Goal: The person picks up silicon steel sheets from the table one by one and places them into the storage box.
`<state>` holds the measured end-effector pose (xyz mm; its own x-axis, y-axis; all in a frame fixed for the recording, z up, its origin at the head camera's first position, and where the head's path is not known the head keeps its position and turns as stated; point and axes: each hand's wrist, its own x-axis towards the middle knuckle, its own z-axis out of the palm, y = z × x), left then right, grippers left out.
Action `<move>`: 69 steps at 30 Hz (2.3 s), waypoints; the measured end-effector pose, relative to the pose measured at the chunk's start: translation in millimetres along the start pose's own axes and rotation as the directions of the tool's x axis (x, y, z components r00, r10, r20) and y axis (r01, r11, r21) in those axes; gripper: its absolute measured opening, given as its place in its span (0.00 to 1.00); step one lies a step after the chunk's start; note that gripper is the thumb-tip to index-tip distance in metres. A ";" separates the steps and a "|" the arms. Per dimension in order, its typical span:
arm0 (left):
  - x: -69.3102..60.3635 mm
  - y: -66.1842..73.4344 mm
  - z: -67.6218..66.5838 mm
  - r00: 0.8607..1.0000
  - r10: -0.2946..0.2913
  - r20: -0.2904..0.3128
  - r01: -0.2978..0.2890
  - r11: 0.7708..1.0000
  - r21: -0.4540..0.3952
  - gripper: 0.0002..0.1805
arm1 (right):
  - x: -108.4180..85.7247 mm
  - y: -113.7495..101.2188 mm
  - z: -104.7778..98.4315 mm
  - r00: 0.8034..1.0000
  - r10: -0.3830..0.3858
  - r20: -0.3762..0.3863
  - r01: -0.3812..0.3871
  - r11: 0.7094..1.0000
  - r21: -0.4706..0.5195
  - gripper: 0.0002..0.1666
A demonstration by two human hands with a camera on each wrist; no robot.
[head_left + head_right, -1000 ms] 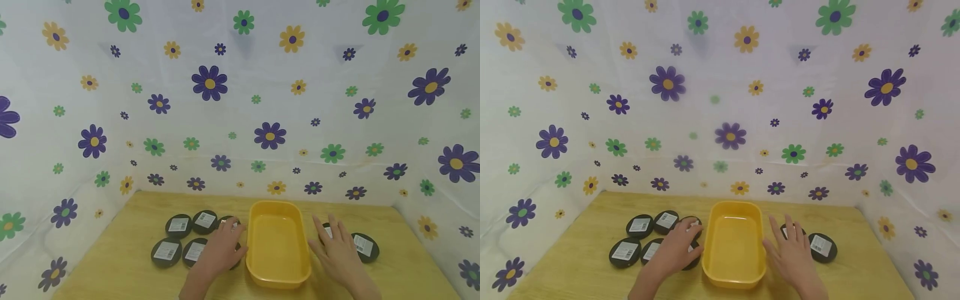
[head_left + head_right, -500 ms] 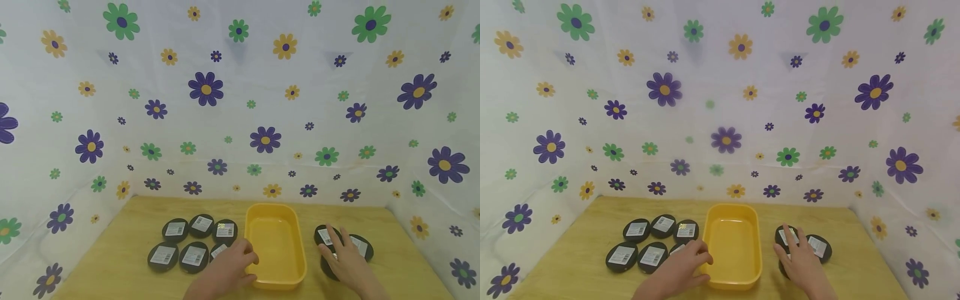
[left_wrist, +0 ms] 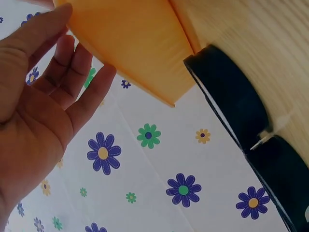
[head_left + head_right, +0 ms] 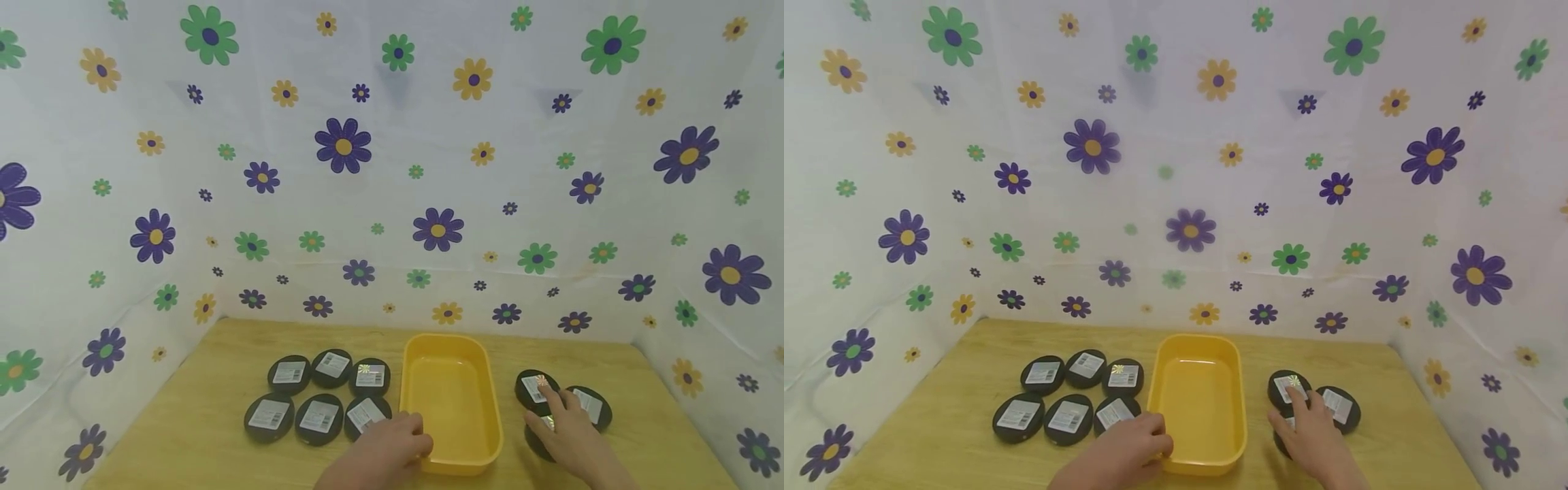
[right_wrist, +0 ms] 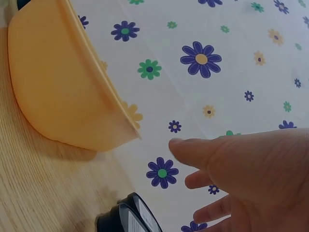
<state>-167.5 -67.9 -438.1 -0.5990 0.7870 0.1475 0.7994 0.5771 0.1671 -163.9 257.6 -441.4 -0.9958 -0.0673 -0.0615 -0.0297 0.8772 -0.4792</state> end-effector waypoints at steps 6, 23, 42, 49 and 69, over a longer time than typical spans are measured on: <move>4.5 1.8 6.3 0.987 0.050 -0.153 -0.030 0.991 0.132 0.07 | 0.7 3.8 2.2 1.000 -0.009 -0.011 0.009 1.000 0.018 0.40; 8.3 -8.2 24.2 0.945 0.151 -0.290 -0.062 0.954 0.294 0.08 | 6.0 15.7 12.7 0.998 -0.018 -0.062 0.019 1.000 0.005 0.42; 10.5 -4.6 19.7 0.968 0.095 -0.234 -0.030 0.963 0.267 0.08 | 9.2 24.9 10.8 0.995 0.095 -0.037 -0.097 0.994 -0.050 0.57; 8.7 -4.4 19.3 0.962 0.115 -0.250 -0.048 0.965 0.258 0.08 | 8.1 23.0 14.7 0.987 0.160 0.033 -0.159 0.986 -0.046 0.59; 6.5 -5.8 20.9 0.959 0.116 -0.260 -0.062 0.976 0.208 0.08 | 10.8 23.8 17.0 0.985 0.168 0.048 -0.164 0.984 -0.075 0.61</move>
<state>-175.1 -61.6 -458.4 -0.4934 0.7650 0.4140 0.8270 0.5600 -0.0491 -173.9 269.7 -468.3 -0.9814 0.0584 -0.1827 0.1277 0.9095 -0.3955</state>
